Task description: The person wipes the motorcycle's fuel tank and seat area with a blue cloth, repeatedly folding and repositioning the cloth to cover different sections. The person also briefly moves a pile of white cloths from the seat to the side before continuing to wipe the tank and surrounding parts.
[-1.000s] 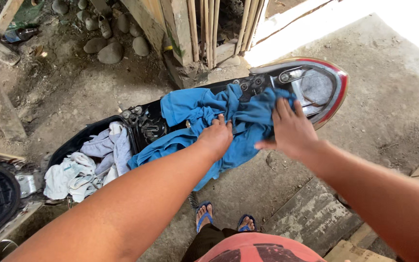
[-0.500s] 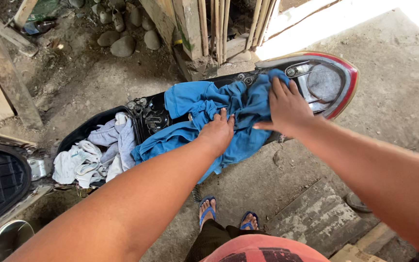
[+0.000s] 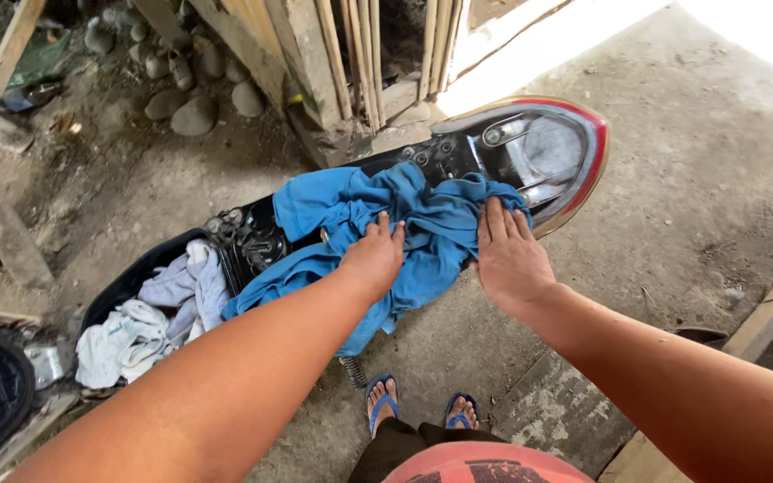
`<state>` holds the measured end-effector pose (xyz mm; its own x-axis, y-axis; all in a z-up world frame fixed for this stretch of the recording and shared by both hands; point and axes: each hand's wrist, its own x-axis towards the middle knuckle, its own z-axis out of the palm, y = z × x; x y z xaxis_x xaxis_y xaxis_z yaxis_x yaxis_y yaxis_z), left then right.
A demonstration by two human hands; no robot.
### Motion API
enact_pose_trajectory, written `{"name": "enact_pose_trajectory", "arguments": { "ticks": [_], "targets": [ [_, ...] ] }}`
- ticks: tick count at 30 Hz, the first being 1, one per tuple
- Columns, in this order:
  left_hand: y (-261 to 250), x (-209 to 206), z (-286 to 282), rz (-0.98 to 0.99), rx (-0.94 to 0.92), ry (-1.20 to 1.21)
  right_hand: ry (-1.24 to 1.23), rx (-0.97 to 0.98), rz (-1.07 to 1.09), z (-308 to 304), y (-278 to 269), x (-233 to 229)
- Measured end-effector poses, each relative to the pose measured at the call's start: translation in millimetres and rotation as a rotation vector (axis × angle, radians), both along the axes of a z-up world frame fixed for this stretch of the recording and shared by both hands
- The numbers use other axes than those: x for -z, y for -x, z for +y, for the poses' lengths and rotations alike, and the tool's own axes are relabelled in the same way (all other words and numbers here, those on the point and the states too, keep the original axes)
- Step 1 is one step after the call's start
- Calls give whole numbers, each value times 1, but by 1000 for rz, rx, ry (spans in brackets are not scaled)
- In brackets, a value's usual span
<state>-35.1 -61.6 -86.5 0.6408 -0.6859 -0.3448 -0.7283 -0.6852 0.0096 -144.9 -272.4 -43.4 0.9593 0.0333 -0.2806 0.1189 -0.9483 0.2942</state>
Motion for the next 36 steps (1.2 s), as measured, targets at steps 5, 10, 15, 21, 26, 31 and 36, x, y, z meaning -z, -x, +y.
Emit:
{"name": "enact_pose_trajectory", "arguments": {
  "ticks": [5,10,15,21,26,31,36],
  "targets": [
    [1,-3,3,25,7,18,-482,81,-371,-13,33,19],
    [-2,-6,4,37,45,6,-870,548,-248,-38,32,3],
    [-3,-14,5,74,69,-48,-587,305,-572,-55,9,-2],
    [-7,-9,9,67,92,19,-605,293,-356,-61,-3,0],
    [-7,2,14,6,126,58,-702,242,-395,-83,-11,-24],
    [-7,2,15,-4,147,58,-633,85,-671,-6,15,4],
    [-5,6,13,-30,134,71,-653,151,-530,-18,7,13]
  ]
}}
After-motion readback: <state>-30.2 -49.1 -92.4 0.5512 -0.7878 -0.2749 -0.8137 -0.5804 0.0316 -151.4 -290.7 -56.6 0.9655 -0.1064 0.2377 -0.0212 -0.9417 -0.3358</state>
